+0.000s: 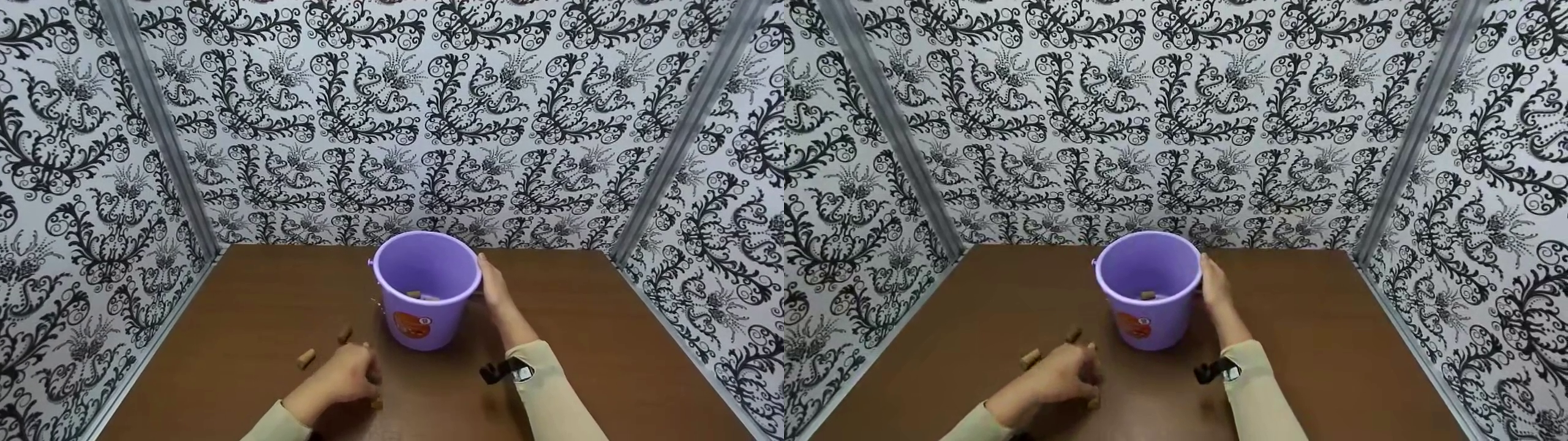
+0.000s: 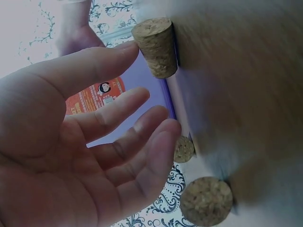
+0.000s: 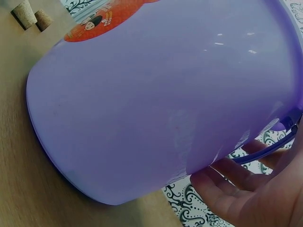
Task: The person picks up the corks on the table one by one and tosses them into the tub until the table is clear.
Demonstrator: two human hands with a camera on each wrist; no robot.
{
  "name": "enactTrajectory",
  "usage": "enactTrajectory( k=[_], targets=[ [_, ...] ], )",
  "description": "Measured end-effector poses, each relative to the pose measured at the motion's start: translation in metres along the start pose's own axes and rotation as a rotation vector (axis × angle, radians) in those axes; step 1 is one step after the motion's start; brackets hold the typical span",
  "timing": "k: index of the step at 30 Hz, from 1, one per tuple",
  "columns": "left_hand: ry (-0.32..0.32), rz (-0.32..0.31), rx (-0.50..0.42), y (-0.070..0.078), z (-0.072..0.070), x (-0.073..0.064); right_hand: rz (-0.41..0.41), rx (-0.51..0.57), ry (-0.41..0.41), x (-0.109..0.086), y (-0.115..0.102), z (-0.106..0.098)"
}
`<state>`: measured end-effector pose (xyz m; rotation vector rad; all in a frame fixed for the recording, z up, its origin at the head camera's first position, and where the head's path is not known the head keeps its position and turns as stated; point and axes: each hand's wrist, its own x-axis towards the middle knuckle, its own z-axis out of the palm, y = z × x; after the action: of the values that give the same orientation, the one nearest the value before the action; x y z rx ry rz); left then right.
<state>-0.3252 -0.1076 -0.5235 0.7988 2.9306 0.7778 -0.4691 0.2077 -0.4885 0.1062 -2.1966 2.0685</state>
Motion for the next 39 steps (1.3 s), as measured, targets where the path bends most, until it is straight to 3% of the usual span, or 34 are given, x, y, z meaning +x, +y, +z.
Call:
enactTrajectory(
  k=[9, 14, 20, 23, 27, 32, 39],
  targets=[
    [-0.060, -0.013, -0.063, 0.001, 0.011, 0.003, -0.034, -0.036, -0.005, 0.000, -0.002, 0.000],
    [-0.073, 0.002, -0.043, 0.007, 0.019, 0.006, -0.042, -0.034, -0.003, 0.000, -0.003, 0.000],
    [-0.059, 0.092, 0.052, 0.021, 0.027, 0.009, -0.038, -0.036, 0.015, 0.000, -0.002, 0.001],
    [-0.075, 0.111, 0.039, 0.024, 0.028, 0.008, -0.044, -0.046, 0.026, 0.000, -0.001, 0.002],
    [-0.119, 0.100, 0.003, 0.024, 0.026, 0.007, -0.039, -0.048, 0.018, -0.008, -0.010, 0.002],
    [-0.126, 0.091, -0.001, 0.025, 0.024, 0.006, -0.040, -0.050, 0.013, -0.009, -0.015, 0.002],
    [-0.156, 0.053, -0.039, 0.030, 0.024, 0.003, -0.059, -0.037, 0.025, -0.001, -0.001, 0.002]
  ],
)
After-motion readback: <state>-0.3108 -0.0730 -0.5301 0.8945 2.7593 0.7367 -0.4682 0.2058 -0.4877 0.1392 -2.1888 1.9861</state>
